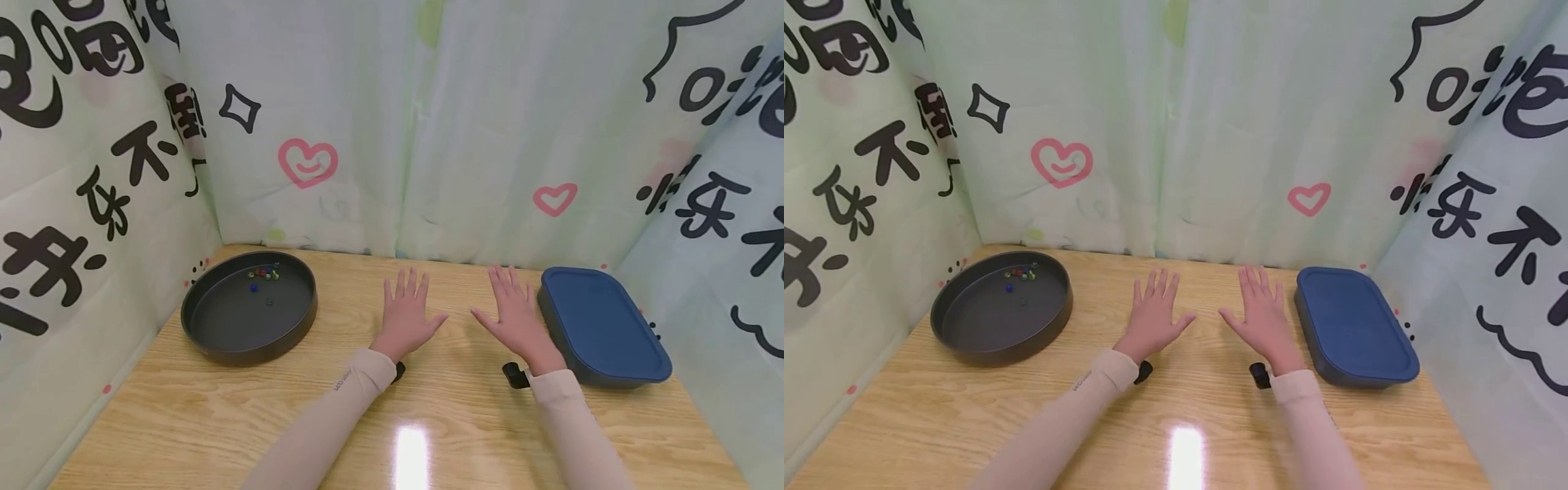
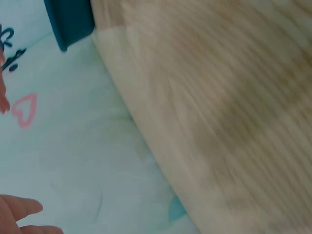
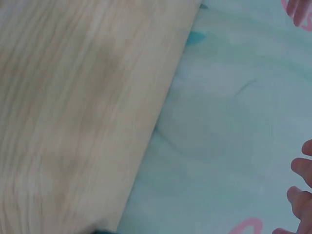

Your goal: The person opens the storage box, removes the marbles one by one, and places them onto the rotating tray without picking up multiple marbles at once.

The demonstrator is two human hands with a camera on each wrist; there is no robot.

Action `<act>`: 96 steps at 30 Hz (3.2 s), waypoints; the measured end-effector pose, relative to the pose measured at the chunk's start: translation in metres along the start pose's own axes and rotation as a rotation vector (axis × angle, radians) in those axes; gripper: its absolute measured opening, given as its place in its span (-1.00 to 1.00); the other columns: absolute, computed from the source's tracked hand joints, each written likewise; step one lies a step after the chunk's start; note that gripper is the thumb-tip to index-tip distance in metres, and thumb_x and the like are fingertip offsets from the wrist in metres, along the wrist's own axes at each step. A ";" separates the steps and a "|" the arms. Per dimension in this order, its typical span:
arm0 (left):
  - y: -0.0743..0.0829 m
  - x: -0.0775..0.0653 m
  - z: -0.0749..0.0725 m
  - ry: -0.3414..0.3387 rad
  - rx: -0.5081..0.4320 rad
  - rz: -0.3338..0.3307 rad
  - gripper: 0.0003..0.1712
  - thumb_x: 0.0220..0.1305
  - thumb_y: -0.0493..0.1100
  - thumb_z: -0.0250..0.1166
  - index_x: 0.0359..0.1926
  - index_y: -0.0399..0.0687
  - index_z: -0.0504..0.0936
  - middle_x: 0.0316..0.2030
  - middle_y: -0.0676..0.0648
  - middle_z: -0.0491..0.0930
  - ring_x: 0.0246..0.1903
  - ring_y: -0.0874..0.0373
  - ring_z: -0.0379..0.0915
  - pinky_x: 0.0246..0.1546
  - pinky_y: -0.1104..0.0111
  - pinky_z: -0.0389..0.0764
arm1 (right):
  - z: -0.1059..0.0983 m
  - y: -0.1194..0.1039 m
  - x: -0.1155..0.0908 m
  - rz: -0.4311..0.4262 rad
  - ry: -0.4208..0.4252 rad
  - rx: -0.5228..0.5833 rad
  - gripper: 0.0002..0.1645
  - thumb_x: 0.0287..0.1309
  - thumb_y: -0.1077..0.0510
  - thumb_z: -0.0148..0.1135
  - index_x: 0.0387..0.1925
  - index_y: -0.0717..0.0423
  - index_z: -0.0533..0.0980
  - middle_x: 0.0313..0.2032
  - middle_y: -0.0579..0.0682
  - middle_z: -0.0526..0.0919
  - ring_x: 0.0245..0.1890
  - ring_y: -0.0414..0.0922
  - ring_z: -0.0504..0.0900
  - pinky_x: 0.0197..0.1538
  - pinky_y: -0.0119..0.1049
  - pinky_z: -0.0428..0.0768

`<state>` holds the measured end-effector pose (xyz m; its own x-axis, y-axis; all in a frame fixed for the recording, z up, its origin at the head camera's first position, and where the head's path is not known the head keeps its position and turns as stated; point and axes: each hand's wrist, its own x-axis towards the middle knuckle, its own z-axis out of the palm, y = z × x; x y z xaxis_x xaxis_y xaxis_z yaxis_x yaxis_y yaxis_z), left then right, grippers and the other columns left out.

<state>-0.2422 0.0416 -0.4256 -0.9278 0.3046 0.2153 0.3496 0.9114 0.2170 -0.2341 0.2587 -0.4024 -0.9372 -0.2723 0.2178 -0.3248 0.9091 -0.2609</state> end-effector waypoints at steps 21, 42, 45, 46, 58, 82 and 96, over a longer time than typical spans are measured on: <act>0.107 0.029 0.047 -0.115 0.130 0.204 -0.10 0.28 0.44 -0.18 0.48 0.09 -0.07 0.48 -0.06 -0.06 0.47 0.00 -0.15 0.42 0.04 -0.07 | -0.067 0.128 -0.050 0.200 0.063 -0.066 0.02 0.31 -0.23 -0.08 0.44 0.32 -0.24 0.41 0.41 -0.18 0.43 0.32 -0.36 0.24 0.45 -0.33; 0.193 0.030 0.063 -0.128 0.223 0.217 -0.13 0.26 0.49 -0.33 0.47 0.22 -0.06 0.45 0.07 -0.01 0.45 0.13 -0.12 0.41 0.18 0.00 | -0.063 0.190 -0.091 0.344 0.026 -0.051 -0.07 0.37 -0.20 -0.18 0.36 0.48 -0.11 0.23 0.58 0.06 0.26 0.49 -0.07 0.17 0.47 -0.16; 0.202 0.029 0.065 -0.144 0.260 0.254 -0.13 0.26 0.50 -0.37 0.47 0.24 -0.11 0.47 0.10 -0.06 0.46 0.14 -0.15 0.42 0.19 -0.03 | -0.062 0.192 -0.093 0.367 0.004 -0.051 -0.05 0.37 -0.22 -0.20 0.37 0.49 -0.13 0.24 0.60 0.04 0.25 0.50 -0.06 0.16 0.47 -0.12; 0.205 0.029 0.066 -0.145 0.276 0.270 -0.14 0.27 0.49 -0.38 0.48 0.25 -0.13 0.47 0.11 -0.07 0.46 0.14 -0.15 0.43 0.19 -0.03 | -0.061 0.192 -0.094 0.373 -0.003 -0.056 -0.05 0.37 -0.22 -0.20 0.36 0.50 -0.13 0.23 0.61 0.05 0.24 0.50 -0.03 0.15 0.46 -0.10; 0.214 0.024 0.071 -0.178 0.318 0.386 -0.18 0.27 0.49 -0.35 0.47 0.36 -0.14 0.47 0.18 -0.12 0.47 0.16 -0.20 0.45 0.21 -0.08 | -0.054 0.195 -0.096 0.409 -0.007 -0.066 -0.05 0.37 -0.22 -0.22 0.35 0.53 -0.09 0.23 0.62 0.07 0.16 0.53 0.12 0.10 0.42 0.08; 0.193 0.033 0.071 -0.087 0.044 0.216 -0.28 0.38 0.33 -0.25 0.39 0.09 0.16 0.29 0.04 0.30 0.26 0.17 0.26 0.28 0.31 0.23 | -0.058 0.182 -0.096 0.447 -0.015 0.009 -0.13 0.39 -0.13 -0.19 0.37 0.49 -0.09 0.16 0.62 0.20 0.11 0.50 0.21 0.06 0.35 0.24; 0.194 0.044 0.077 -0.206 0.022 0.012 -0.24 0.32 0.38 -0.17 0.36 0.06 0.24 0.27 0.13 0.34 0.25 0.23 0.28 0.29 0.30 0.23 | -0.051 0.183 -0.095 0.492 -0.132 -0.021 -0.24 0.43 -0.03 -0.30 0.23 0.67 0.08 0.08 0.68 0.25 0.03 0.52 0.31 0.02 0.30 0.34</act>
<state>-0.2249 0.2531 -0.4469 -0.9313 0.3639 0.0182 0.3603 0.9124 0.1943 -0.1984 0.4667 -0.4230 -0.9870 0.1534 -0.0474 0.1605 0.9454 -0.2835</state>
